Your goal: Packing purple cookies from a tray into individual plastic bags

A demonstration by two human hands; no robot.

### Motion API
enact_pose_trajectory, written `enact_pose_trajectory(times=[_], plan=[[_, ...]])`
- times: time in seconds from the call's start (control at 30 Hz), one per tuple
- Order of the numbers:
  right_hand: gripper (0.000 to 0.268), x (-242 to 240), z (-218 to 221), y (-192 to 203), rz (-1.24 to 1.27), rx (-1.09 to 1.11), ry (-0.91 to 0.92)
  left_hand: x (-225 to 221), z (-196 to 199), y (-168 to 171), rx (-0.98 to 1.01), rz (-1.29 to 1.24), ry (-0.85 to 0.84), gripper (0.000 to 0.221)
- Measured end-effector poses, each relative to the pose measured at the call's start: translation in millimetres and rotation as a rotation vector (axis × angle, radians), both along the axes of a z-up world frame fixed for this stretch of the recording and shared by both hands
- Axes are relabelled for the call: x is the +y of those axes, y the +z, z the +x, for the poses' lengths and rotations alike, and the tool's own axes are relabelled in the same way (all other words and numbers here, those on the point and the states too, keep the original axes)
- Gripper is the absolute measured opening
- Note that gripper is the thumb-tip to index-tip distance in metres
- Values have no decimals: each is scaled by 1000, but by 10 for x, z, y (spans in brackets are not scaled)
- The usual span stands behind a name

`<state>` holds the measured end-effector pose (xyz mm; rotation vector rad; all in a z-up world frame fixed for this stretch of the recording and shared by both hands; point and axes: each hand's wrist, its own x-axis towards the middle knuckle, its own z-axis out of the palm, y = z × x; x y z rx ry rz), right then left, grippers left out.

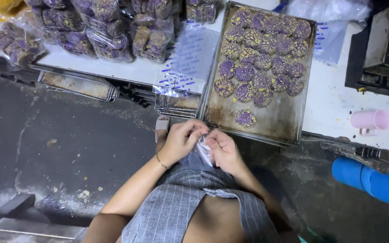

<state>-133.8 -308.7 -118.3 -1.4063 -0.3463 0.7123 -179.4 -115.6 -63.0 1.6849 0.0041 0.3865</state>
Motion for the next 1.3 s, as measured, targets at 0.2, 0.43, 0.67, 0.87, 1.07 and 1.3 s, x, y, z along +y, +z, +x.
enact_pose_trajectory(times=[0.2, 0.43, 0.67, 0.87, 1.07, 1.3], plan=[[23, -281, 399, 407, -180, -135, 83, 28, 138, 76, 307, -13, -336, 20], [25, -69, 241, 436, 57, -32, 112, 35, 258, -235, 43, 136, -240, 10], [42, -316, 878, 183, -225, -535, 20, 407, 457, -15, 434, 178, -546, 25], [41, -244, 826, 1103, -312, -774, 117, 902, 684, -94, 337, 380, -205, 24], [40, 250, 882, 1232, -216, -698, 221, 478, 1034, 95, 13, 306, -674, 12], [42, -93, 1066, 351, -271, -797, -186, 683, 1205, 46, 215, 188, -924, 18]])
